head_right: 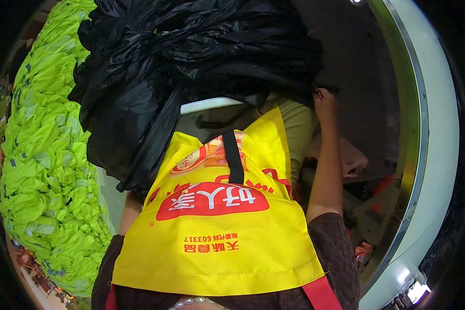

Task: The person repeatedly picks black plastic bags from a pile, uses scissors to cut small pieces from the bags, and places the cut pieces into a white basket. The person continues this process throughout the clip.

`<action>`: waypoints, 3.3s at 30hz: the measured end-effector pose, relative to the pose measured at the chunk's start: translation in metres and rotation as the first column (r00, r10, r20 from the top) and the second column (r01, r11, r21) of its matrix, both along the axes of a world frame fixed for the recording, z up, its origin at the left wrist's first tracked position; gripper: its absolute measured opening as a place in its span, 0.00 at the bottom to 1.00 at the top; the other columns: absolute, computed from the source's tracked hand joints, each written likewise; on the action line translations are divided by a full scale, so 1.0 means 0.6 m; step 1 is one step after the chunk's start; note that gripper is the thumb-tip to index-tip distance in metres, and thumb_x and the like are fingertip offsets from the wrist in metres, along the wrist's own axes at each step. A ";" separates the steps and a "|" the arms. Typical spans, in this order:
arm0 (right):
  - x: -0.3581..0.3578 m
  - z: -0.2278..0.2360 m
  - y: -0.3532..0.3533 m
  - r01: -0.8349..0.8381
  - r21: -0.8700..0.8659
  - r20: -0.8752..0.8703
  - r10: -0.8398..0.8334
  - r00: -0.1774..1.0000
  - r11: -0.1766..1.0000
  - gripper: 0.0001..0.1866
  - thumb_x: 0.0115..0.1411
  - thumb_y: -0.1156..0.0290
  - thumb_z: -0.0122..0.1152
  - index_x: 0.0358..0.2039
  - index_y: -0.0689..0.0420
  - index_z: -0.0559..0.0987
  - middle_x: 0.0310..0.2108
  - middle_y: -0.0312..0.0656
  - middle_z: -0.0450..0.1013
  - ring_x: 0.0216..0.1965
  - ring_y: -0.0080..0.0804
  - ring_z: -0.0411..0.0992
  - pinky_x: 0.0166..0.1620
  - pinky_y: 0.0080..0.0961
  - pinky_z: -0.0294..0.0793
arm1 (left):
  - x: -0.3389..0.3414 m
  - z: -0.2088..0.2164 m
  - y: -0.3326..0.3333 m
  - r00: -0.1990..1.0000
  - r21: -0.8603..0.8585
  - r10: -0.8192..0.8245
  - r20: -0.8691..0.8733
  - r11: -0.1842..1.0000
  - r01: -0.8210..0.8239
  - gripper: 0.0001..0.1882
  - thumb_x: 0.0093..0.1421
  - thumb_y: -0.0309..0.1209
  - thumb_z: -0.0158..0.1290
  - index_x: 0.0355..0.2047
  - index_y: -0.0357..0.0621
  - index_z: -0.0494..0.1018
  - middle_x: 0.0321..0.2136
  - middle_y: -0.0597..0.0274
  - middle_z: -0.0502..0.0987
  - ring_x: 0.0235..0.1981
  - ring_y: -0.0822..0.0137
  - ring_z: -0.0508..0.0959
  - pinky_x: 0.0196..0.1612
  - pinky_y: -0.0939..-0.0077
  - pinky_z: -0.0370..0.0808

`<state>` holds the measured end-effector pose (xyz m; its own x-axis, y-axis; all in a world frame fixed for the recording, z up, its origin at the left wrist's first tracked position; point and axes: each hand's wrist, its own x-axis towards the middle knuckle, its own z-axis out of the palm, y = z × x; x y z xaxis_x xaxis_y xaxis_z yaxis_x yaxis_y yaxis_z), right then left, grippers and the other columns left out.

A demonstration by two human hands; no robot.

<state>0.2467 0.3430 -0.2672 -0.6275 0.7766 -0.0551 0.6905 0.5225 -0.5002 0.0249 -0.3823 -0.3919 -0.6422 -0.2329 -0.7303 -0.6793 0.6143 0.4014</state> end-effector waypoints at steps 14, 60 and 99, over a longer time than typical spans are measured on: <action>-0.076 0.314 -0.170 -0.268 -0.621 -0.436 -0.040 0.899 0.736 0.10 0.49 0.63 0.63 0.19 0.53 0.73 0.12 0.23 0.60 0.14 0.10 0.53 0.17 0.13 0.49 | -0.063 0.413 0.396 0.422 0.042 -0.173 -0.890 0.891 0.452 0.12 0.57 0.28 0.49 0.42 0.39 0.72 0.39 0.61 0.75 0.36 0.72 0.74 0.42 0.81 0.69; -0.092 0.208 -0.412 -0.710 -0.420 -0.289 0.659 0.695 0.565 0.15 0.45 0.65 0.60 0.28 0.65 0.75 0.25 0.49 0.72 0.27 0.43 0.71 0.31 0.31 0.70 | -0.044 0.369 0.406 0.703 0.700 -0.453 -0.548 0.213 0.682 0.06 0.49 0.25 0.56 0.18 0.41 0.71 0.29 0.57 0.76 0.44 0.59 0.73 0.50 0.66 0.66; -0.093 0.179 -0.248 -0.667 -0.563 -0.644 0.246 0.724 0.487 0.10 0.46 0.80 0.58 0.32 0.61 0.78 0.26 0.33 0.73 0.28 0.18 0.69 0.34 0.14 0.67 | 0.053 0.452 0.522 0.158 0.056 -0.476 -0.865 0.221 0.974 0.08 0.40 0.22 0.55 0.24 0.36 0.71 0.32 0.52 0.75 0.36 0.59 0.76 0.42 0.68 0.72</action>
<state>0.1910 0.1943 -0.1595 -0.9822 0.1774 -0.0616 0.0636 0.0055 -0.9980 0.0566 -0.0690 -0.1209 -0.4484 0.8759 0.1780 0.5567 0.1179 0.8223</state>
